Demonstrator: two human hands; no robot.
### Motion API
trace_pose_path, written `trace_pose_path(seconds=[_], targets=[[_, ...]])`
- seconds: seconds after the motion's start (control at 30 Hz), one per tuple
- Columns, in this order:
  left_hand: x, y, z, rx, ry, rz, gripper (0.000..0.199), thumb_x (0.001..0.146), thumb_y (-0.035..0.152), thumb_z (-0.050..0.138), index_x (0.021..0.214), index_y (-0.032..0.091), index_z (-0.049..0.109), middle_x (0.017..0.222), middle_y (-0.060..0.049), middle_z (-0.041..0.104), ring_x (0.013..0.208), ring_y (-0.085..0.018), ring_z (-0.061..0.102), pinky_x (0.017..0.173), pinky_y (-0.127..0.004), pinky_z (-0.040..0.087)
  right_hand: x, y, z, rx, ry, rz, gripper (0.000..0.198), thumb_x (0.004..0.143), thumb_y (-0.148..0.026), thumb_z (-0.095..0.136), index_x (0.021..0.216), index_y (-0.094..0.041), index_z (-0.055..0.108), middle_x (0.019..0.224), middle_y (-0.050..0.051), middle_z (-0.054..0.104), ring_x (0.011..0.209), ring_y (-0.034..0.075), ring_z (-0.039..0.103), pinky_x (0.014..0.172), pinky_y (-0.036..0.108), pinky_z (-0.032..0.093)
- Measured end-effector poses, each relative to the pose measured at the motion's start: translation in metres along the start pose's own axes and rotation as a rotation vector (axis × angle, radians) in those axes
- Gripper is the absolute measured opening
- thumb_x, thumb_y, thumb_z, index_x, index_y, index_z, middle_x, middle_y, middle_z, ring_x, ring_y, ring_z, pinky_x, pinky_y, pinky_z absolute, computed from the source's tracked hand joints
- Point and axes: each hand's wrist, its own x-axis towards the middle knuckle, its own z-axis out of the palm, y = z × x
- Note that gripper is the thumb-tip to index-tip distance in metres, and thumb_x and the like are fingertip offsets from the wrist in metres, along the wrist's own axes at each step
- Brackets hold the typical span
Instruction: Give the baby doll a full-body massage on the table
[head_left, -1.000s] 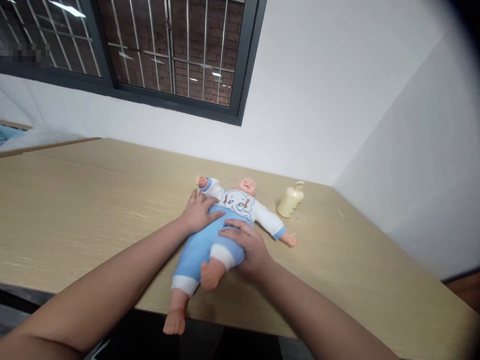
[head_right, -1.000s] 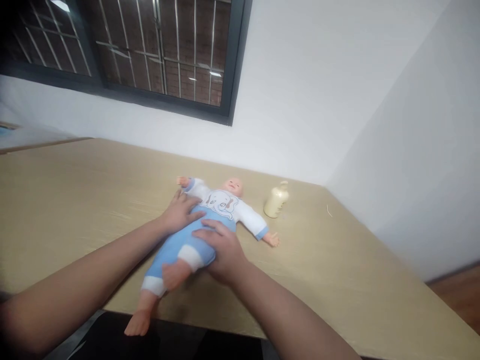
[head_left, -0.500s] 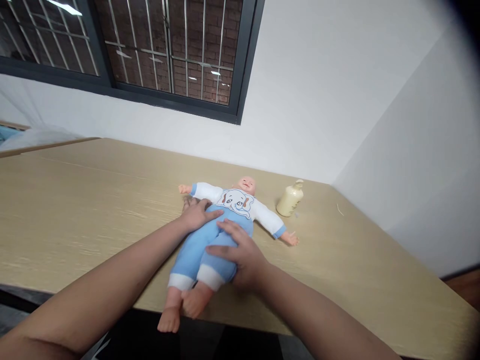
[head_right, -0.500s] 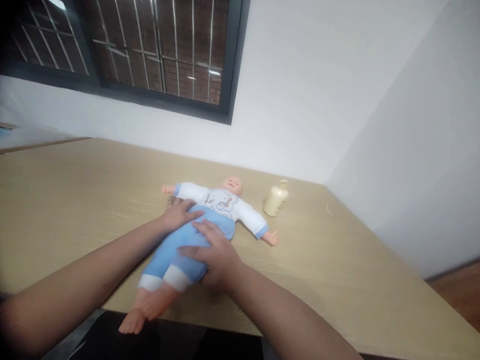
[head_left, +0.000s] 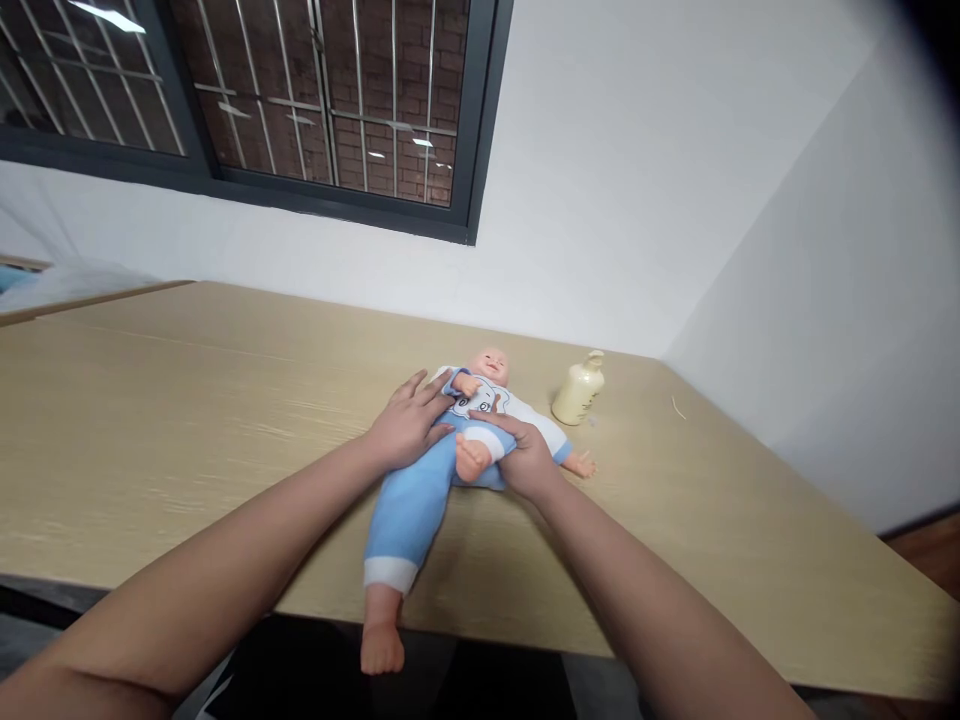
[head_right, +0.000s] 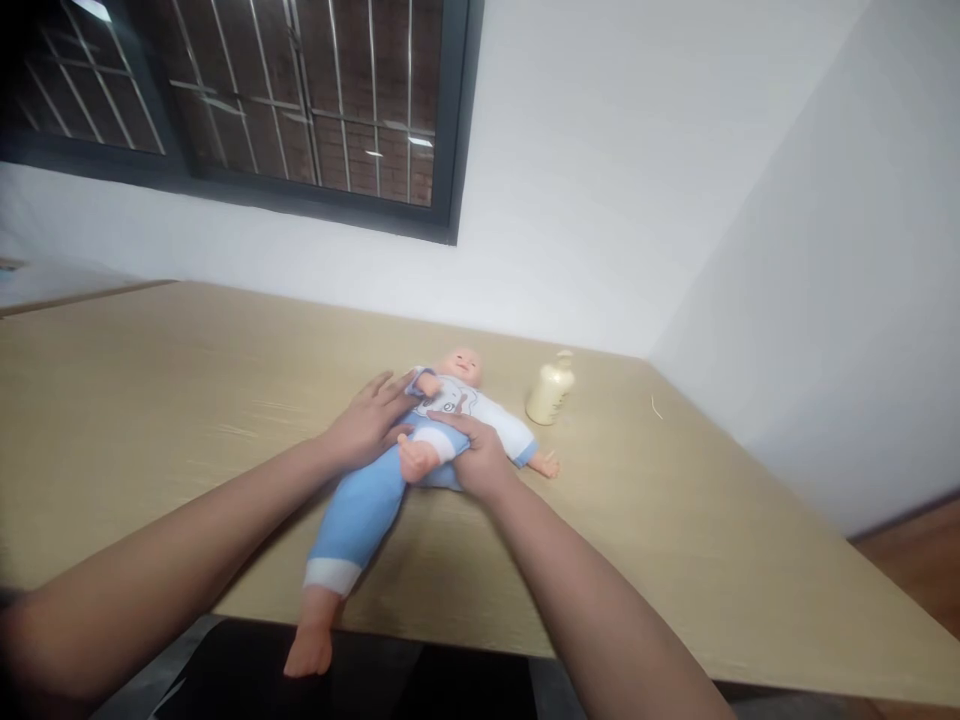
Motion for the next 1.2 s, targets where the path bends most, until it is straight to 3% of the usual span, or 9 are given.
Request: trace_pose_path(seconds=[0.17, 0.27, 0.4, 0.57, 0.67, 0.8, 0.93, 1.07, 1.2], targets=[[0.001, 0.002, -0.002, -0.036, -0.032, 0.020, 0.046, 0.095, 0.038, 0.049, 0.139, 0.025, 0.054, 0.160, -0.005, 0.030, 0.145, -0.030, 0.028, 0.118, -0.050, 0.024, 0.000, 0.006, -0.001, -0.012, -0.002, -0.051, 0.031, 0.080, -0.028, 0.072, 0.112, -0.026, 0.073, 0.120, 0.005, 0.070, 0.113, 0.026, 0.065, 0.106, 0.047, 0.046], [-0.002, 0.004, -0.002, -0.079, -0.002, -0.022, 0.048, 0.095, 0.039, 0.051, 0.141, 0.027, 0.053, 0.162, -0.005, 0.025, 0.146, -0.030, 0.026, 0.119, -0.048, 0.022, -0.005, -0.003, 0.002, -0.061, -0.016, -0.130, 0.037, 0.080, -0.027, 0.072, 0.117, -0.029, 0.071, 0.120, 0.005, 0.070, 0.112, 0.024, 0.065, 0.104, 0.045, 0.047], [-0.006, -0.001, 0.004, -0.165, 0.047, -0.238, 0.053, 0.087, 0.052, 0.060, 0.135, 0.031, 0.059, 0.162, -0.006, 0.018, 0.148, -0.040, 0.012, 0.118, -0.054, 0.018, -0.019, -0.026, 0.011, -0.132, -0.161, -0.229, 0.042, 0.079, -0.024, 0.071, 0.120, -0.030, 0.068, 0.123, 0.004, 0.067, 0.115, 0.023, 0.062, 0.103, 0.041, 0.046], [-0.009, -0.016, 0.016, -0.332, -0.033, -0.673, 0.088, 0.066, 0.076, 0.067, 0.141, 0.032, 0.053, 0.149, -0.013, 0.031, 0.143, -0.047, 0.018, 0.114, -0.057, 0.023, -0.037, -0.043, 0.023, -0.431, -0.481, -0.271, 0.065, 0.061, -0.012, 0.069, 0.120, -0.039, 0.066, 0.134, -0.005, 0.061, 0.137, 0.029, 0.040, 0.118, 0.055, 0.015], [-0.010, -0.021, 0.018, -0.392, -0.103, -0.741, 0.096, 0.064, 0.081, 0.063, 0.145, 0.034, 0.046, 0.146, -0.014, 0.035, 0.142, -0.046, 0.024, 0.114, -0.057, 0.024, -0.042, -0.043, 0.030, -0.534, -0.594, -0.249, 0.078, 0.052, -0.009, 0.065, 0.122, -0.044, 0.063, 0.145, -0.008, 0.052, 0.144, 0.034, 0.026, 0.116, 0.062, 0.001], [-0.010, -0.020, 0.016, -0.391, -0.097, -0.751, 0.098, 0.063, 0.083, 0.062, 0.146, 0.034, 0.045, 0.152, -0.014, 0.028, 0.145, -0.048, 0.014, 0.114, -0.058, 0.022, -0.043, -0.038, 0.034, -0.525, -0.617, -0.242, 0.081, 0.050, -0.006, 0.063, 0.121, -0.044, 0.063, 0.149, -0.009, 0.047, 0.146, 0.037, 0.020, 0.115, 0.065, 0.004], [-0.011, -0.014, 0.013, -0.271, 0.004, -0.640, 0.088, 0.067, 0.079, 0.063, 0.141, 0.033, 0.053, 0.160, -0.011, 0.018, 0.146, -0.050, 0.001, 0.115, -0.061, 0.019, -0.039, -0.032, 0.025, -0.354, -0.374, -0.260, 0.060, 0.063, -0.009, 0.066, 0.117, -0.036, 0.069, 0.147, -0.001, 0.048, 0.143, 0.032, 0.031, 0.116, 0.053, 0.025], [-0.010, -0.004, 0.007, -0.131, 0.090, -0.322, 0.061, 0.081, 0.066, 0.060, 0.133, 0.033, 0.062, 0.164, -0.006, 0.014, 0.148, -0.046, 0.001, 0.116, -0.062, 0.015, -0.026, -0.019, 0.008, -0.140, -0.029, -0.166, 0.039, 0.079, -0.020, 0.067, 0.117, -0.032, 0.070, 0.138, 0.006, 0.052, 0.131, 0.027, 0.048, 0.112, 0.046, 0.037], [-0.004, 0.003, 0.001, -0.068, 0.091, -0.022, 0.044, 0.094, 0.049, 0.051, 0.133, 0.032, 0.061, 0.164, -0.004, 0.017, 0.151, -0.032, 0.008, 0.119, -0.055, 0.009, -0.012, -0.002, -0.002, -0.001, 0.062, -0.088, 0.032, 0.079, -0.025, 0.072, 0.111, -0.028, 0.073, 0.122, 0.007, 0.066, 0.119, 0.026, 0.060, 0.109, 0.047, 0.041]])
